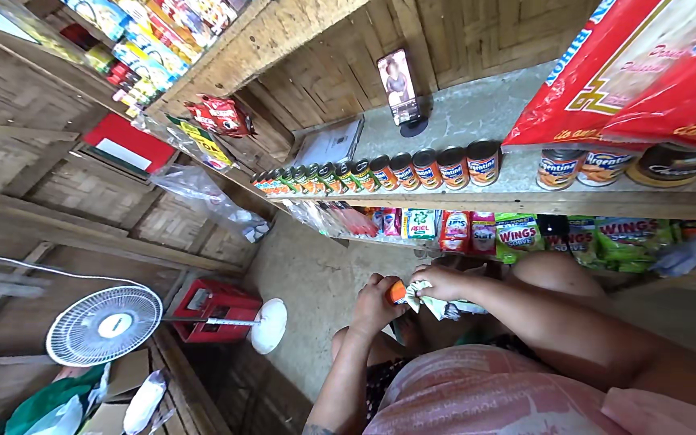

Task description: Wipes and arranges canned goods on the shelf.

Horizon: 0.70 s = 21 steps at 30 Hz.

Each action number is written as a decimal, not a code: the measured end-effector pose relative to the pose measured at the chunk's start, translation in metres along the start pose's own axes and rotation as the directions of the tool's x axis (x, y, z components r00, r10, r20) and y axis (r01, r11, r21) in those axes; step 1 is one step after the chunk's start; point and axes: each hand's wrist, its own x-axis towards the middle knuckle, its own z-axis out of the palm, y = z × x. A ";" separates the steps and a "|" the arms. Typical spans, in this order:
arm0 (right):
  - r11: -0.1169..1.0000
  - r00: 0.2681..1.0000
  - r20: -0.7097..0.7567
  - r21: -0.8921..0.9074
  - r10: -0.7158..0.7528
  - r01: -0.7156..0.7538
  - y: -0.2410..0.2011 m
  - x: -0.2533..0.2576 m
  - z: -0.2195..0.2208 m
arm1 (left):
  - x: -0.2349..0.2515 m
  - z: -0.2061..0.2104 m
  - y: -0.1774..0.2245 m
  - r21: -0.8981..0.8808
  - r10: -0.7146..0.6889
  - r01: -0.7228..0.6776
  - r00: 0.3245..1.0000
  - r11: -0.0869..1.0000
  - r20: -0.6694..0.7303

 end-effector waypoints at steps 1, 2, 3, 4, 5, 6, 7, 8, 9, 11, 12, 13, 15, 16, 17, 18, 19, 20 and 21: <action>1.000 1.000 0.006 -0.003 0.001 -0.001 -0.001 0.000 0.000 | 0.000 0.000 -0.001 0.000 0.005 -0.005 1.000 1.000 -0.005; 1.000 1.000 0.011 -0.007 0.005 -0.005 -0.001 -0.001 0.000 | 0.000 0.000 -0.001 -0.001 0.010 -0.010 1.000 1.000 -0.011; 1.000 1.000 0.013 -0.011 0.008 -0.008 -0.001 -0.002 0.000 | 0.001 0.000 -0.002 -0.001 0.015 -0.015 1.000 1.000 -0.013; 1.000 1.000 0.014 -0.016 0.004 -0.004 -0.001 -0.002 0.000 | 0.000 -0.001 -0.002 -0.001 0.017 -0.018 1.000 1.000 -0.013; 1.000 1.000 0.014 -0.022 -0.003 0.004 -0.001 -0.002 0.000 | 0.000 -0.002 -0.001 0.000 0.017 -0.017 1.000 1.000 -0.010; 0.999 1.000 0.017 -0.031 -0.011 0.012 -0.001 -0.002 0.001 | 0.000 -0.002 -0.001 0.003 0.016 -0.016 1.000 1.000 -0.006; 0.999 1.000 0.023 -0.042 -0.016 0.017 0.000 -0.001 0.001 | 0.000 -0.003 -0.001 0.003 0.016 -0.016 1.000 1.000 -0.003; 0.998 0.999 0.028 -0.055 -0.019 0.020 0.001 -0.001 0.002 | 0.000 -0.003 -0.001 0.005 0.017 -0.017 1.000 1.000 0.000; 0.997 0.999 0.032 -0.068 -0.020 0.022 0.002 0.000 0.003 | 0.000 -0.003 -0.001 0.002 0.018 -0.018 1.000 1.000 0.005; 0.994 0.999 0.047 -0.103 -0.018 0.023 0.003 0.000 0.004 | 0.000 -0.005 -0.001 -0.020 0.022 -0.022 1.000 1.000 0.010; 0.992 0.998 0.054 -0.121 -0.018 0.024 0.003 0.000 0.005 | 0.000 -0.006 -0.001 -0.041 0.026 -0.025 1.000 0.999 0.009; 0.990 0.998 0.060 -0.138 -0.019 0.027 0.004 0.000 0.006 | 0.000 -0.007 -0.001 -0.072 0.029 -0.029 1.000 0.997 0.000; 0.985 0.998 0.068 -0.172 -0.012 0.023 0.005 0.001 0.009 | -0.001 -0.008 -0.002 -0.165 0.040 -0.045 0.999 0.985 -0.036; 0.983 0.998 0.067 -0.186 0.008 0.005 0.004 0.001 0.010 | -0.001 -0.008 -0.002 -0.208 0.048 -0.060 0.997 0.976 -0.060; 0.979 0.997 0.062 -0.200 0.040 -0.027 0.003 0.002 0.012 | 0.000 -0.009 -0.001 -0.229 0.061 -0.078 0.995 0.970 -0.081; 0.975 0.995 0.055 -0.212 0.081 -0.068 0.000 0.002 0.012 | -0.001 -0.011 0.001 -0.230 0.071 -0.090 0.993 0.969 -0.090; 0.969 0.992 0.038 -0.219 0.124 -0.113 -0.002 0.003 0.011 | -0.001 -0.013 0.004 -0.221 0.078 -0.097 0.993 0.970 -0.092; 0.964 0.986 0.010 -0.213 0.167 -0.161 -0.002 0.003 0.011 | -0.001 -0.015 0.007 -0.214 0.082 -0.100 0.992 0.972 -0.093; 0.959 0.978 -0.032 -0.192 0.207 -0.209 -0.002 0.004 0.009 | -0.001 -0.017 0.009 -0.210 0.085 -0.104 0.992 0.972 -0.098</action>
